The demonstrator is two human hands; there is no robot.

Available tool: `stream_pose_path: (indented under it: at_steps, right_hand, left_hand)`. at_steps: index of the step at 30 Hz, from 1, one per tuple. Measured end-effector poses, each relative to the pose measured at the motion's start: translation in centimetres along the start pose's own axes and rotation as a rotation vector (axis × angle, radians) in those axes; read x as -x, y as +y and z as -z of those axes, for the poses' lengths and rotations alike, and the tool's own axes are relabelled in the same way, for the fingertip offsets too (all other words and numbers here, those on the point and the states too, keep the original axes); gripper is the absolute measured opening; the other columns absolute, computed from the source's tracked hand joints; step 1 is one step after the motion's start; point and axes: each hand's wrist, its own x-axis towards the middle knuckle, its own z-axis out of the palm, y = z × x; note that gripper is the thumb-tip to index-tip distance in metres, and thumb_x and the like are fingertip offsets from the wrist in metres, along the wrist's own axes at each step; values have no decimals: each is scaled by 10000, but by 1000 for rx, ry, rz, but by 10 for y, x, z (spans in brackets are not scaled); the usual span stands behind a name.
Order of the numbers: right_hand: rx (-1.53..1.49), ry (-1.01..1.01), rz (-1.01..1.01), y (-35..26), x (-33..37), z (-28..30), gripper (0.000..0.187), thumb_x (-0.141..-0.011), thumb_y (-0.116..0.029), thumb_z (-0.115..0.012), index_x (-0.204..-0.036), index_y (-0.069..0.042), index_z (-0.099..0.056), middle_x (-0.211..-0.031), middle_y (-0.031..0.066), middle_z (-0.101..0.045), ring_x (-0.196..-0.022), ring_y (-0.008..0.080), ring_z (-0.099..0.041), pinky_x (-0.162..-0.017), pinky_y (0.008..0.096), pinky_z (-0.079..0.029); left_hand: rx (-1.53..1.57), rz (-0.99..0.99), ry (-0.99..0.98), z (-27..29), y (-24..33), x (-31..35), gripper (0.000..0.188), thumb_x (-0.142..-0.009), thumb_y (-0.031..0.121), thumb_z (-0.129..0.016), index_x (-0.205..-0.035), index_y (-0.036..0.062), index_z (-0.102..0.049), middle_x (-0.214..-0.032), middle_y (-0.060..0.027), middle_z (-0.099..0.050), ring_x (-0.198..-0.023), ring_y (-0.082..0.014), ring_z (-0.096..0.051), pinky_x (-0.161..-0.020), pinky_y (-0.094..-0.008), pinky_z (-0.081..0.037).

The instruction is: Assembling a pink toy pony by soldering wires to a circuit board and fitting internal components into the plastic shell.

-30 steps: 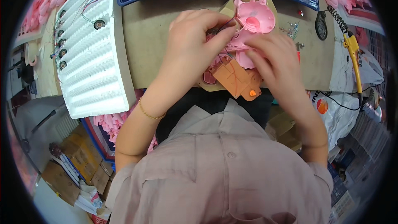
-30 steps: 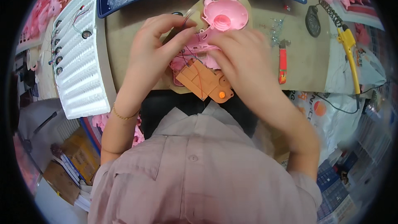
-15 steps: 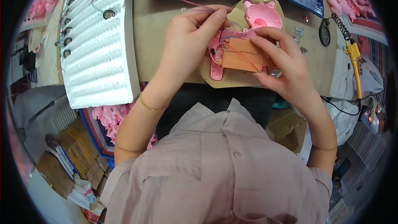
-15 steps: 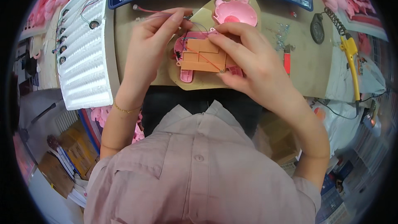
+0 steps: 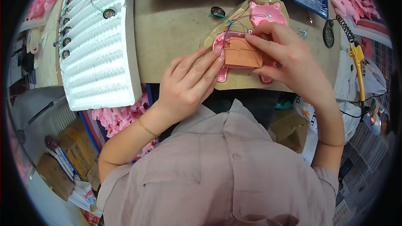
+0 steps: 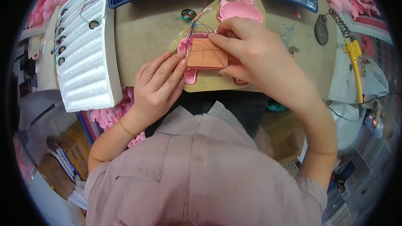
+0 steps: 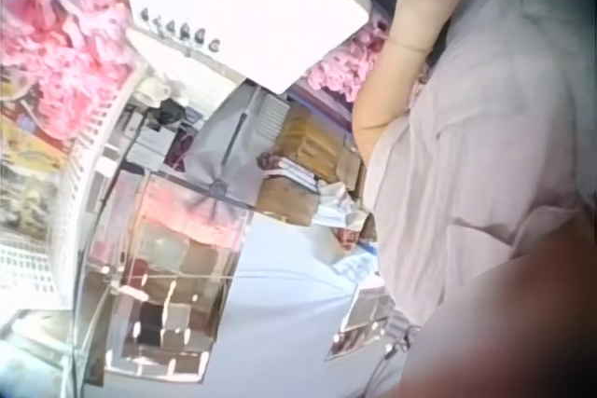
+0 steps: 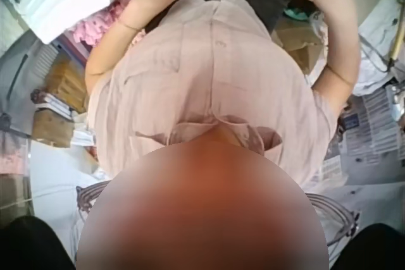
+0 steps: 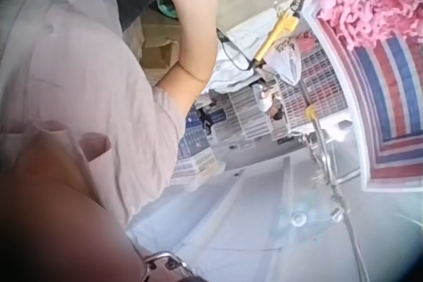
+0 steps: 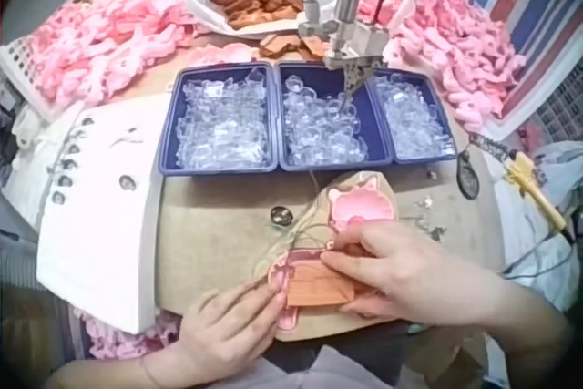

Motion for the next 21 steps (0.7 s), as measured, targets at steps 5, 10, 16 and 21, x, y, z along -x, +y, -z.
stream_pose_path:
  at_steps: [5,10,16,21]
  right_hand:
    - [4,192,97,9,13,-14,563,-633,-126,-770,-1159,-22,-600,-1119,109,-568,-1019,279,-566,-874,371,-462]
    - [95,346,-188,9,32,-4,434,-687,-172,-770,-1075,-25,-639,-968,93,-582,-902,254,-567,-770,358,-460]
    - [402,391,-1,7,36,-23,444,-659,-251,-762,-1033,-31,-672,-819,67,-559,-766,235,-543,-673,335,-439]
    - [43,195,-96,24,20,1,413,-734,-168,-756,-1099,-4,-656,-774,53,-547,-697,168,-530,-640,286,-439]
  left_hand:
    - [40,38,-48,8,0,-9,428,-693,86,-714,-1118,94,-659,-1129,-37,-640,-974,-209,-585,-837,-336,-430]
    - [93,22,-18,12,1,-58,297,-743,150,-717,-1034,103,-679,-1116,1,-648,-982,-203,-569,-804,-322,-424]
    - [-38,-68,-149,-4,15,-60,292,-780,223,-678,-1043,96,-680,-1149,-2,-642,-1054,-172,-553,-845,-325,-420]
    - [7,-70,-167,0,12,-66,252,-797,203,-670,-1022,89,-684,-1145,-16,-643,-1060,-184,-555,-847,-338,-429]
